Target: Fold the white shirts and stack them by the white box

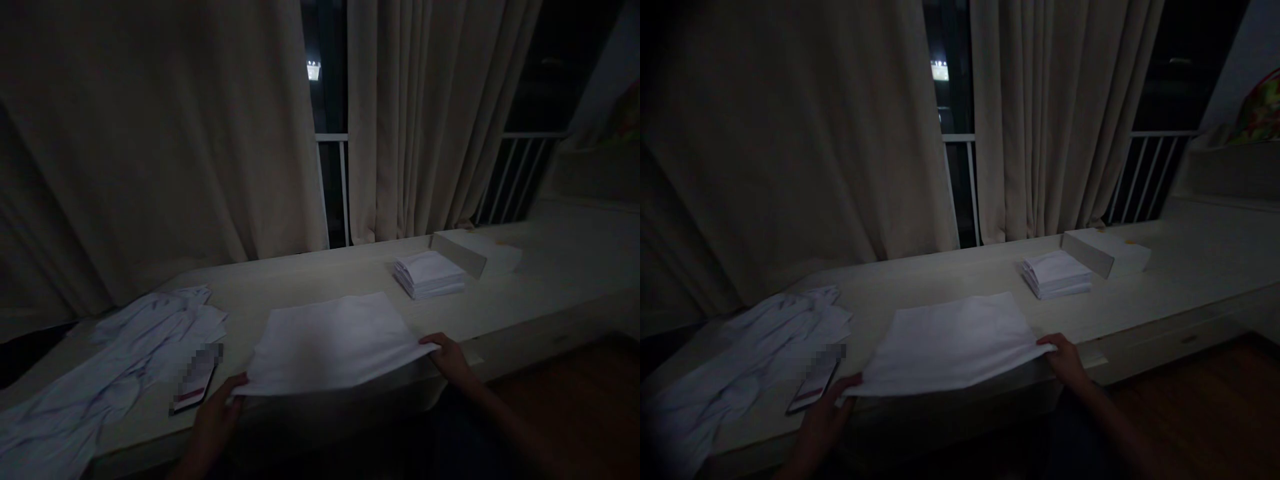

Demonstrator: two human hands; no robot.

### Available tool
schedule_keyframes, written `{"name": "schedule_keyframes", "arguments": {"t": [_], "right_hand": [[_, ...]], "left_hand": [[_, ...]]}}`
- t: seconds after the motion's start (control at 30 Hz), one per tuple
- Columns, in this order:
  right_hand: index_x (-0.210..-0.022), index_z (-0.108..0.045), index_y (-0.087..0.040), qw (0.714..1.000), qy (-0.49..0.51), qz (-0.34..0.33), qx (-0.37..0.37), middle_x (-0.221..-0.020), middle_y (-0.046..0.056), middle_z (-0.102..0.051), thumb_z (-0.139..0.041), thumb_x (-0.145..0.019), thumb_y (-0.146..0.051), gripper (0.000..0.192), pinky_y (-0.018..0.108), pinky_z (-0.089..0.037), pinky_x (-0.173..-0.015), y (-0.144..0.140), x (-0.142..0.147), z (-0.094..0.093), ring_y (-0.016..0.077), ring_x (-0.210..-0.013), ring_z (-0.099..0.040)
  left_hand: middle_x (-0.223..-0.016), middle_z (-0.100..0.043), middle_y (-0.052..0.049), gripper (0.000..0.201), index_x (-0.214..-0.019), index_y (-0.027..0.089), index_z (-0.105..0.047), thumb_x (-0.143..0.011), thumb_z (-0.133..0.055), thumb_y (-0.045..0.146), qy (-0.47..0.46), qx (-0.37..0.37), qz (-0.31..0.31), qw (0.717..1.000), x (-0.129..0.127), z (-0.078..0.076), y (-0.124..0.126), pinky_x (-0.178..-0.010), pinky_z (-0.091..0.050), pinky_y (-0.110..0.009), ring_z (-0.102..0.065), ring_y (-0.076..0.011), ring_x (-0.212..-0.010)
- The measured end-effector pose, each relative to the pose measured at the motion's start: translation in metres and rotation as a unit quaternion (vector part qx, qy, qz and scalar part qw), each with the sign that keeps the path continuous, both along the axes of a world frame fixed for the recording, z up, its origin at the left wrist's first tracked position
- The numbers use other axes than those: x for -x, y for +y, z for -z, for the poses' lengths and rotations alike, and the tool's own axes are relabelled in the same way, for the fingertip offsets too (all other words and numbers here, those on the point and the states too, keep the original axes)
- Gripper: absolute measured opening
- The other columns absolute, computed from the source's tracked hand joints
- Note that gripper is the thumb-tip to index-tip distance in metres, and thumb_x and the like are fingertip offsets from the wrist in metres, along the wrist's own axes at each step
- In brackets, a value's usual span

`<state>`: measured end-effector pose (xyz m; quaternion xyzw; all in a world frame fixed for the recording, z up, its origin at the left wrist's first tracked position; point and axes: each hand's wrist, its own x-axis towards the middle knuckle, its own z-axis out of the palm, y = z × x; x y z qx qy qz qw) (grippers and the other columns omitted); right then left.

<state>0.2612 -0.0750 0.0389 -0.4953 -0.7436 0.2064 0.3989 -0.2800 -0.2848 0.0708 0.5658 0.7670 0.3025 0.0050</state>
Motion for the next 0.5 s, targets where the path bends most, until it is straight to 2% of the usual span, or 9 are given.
{"name": "schedule_keyframes", "arguments": {"t": [0.03, 0.07, 0.13, 0.23, 0.33, 0.43, 0.5], "right_hand": [[-0.090, -0.072, -0.023, 0.999, 0.035, -0.004, 0.010, -0.100, 0.006, -0.071, -0.052, -0.071, -0.019, 0.028, 0.040, -0.047, -0.094, 0.004, -0.001, -0.013, 0.0251, -0.099, -0.065], [-0.089, -0.072, -0.023, 0.997, 0.068, -0.017, 0.016, -0.102, 0.006, -0.072, -0.056, -0.073, -0.022, 0.023, 0.041, -0.046, -0.096, 0.008, -0.001, -0.028, 0.0258, -0.102, -0.065], [-0.088, -0.072, -0.022, 0.989, 0.132, -0.055, 0.022, -0.108, 0.006, -0.072, -0.062, -0.075, -0.029, 0.018, 0.042, -0.044, -0.100, 0.018, -0.001, -0.059, 0.0267, -0.109, -0.063], [-0.090, -0.072, -0.020, 0.976, 0.204, -0.063, 0.038, -0.096, 0.005, -0.074, -0.070, -0.075, -0.036, 0.021, 0.039, -0.050, -0.087, 0.033, 0.002, -0.104, 0.0250, -0.095, -0.066], [-0.087, -0.070, -0.018, 0.961, 0.272, -0.052, 0.023, -0.081, 0.001, -0.071, -0.076, -0.071, -0.034, 0.023, 0.034, -0.051, -0.075, 0.047, 0.005, -0.144, 0.0207, -0.077, -0.064], [-0.089, -0.070, -0.017, 0.937, 0.341, -0.071, -0.013, -0.084, 0.002, -0.071, -0.078, -0.069, -0.029, 0.025, 0.034, -0.051, -0.073, 0.064, 0.012, -0.181, 0.0199, -0.077, -0.064], [-0.090, -0.070, -0.016, 0.928, 0.364, -0.078, -0.022, -0.084, 0.002, -0.071, -0.078, -0.067, -0.026, 0.026, 0.033, -0.051, -0.070, 0.082, 0.021, -0.202, 0.0189, -0.074, -0.064]], "left_hand": [[-0.102, -0.074, -0.002, 0.037, -0.111, 0.027, -0.066, -0.081, -0.048, 0.041, -0.014, 0.008, -0.035, 0.999, -0.004, -0.017, 0.004, -0.068, -0.057, -0.034, -0.069, -0.0195, -0.067], [-0.103, -0.073, -0.001, 0.038, -0.111, 0.027, -0.065, -0.082, -0.048, 0.045, -0.023, 0.001, -0.054, 0.998, -0.007, -0.034, 0.009, -0.065, -0.055, -0.032, -0.066, -0.0178, -0.063], [-0.104, -0.071, -0.002, 0.038, -0.108, 0.026, -0.064, -0.082, -0.050, 0.050, -0.031, -0.041, -0.073, 0.996, -0.012, -0.067, 0.019, -0.066, -0.052, -0.029, -0.066, -0.0171, -0.069], [-0.083, -0.064, 0.000, 0.043, -0.108, 0.023, -0.061, -0.079, -0.053, 0.053, -0.028, -0.099, -0.108, 0.989, -0.018, -0.113, 0.033, -0.058, -0.047, -0.027, -0.060, -0.0165, -0.066], [-0.073, -0.056, 0.003, 0.048, -0.115, 0.021, -0.058, -0.078, -0.056, 0.052, -0.027, -0.151, -0.116, 0.981, -0.025, -0.157, 0.044, -0.052, -0.042, -0.023, -0.053, -0.0128, -0.059], [-0.068, -0.053, 0.006, 0.056, -0.126, 0.019, -0.053, -0.079, -0.058, 0.050, -0.067, -0.175, -0.105, 0.977, -0.026, -0.195, 0.058, -0.052, -0.042, -0.021, -0.050, -0.0097, -0.055], [-0.068, -0.052, 0.007, 0.060, -0.130, 0.019, -0.050, -0.080, -0.059, 0.050, -0.088, -0.178, -0.100, 0.975, -0.020, -0.213, 0.076, -0.056, -0.044, -0.021, -0.048, -0.0069, -0.054]]}}
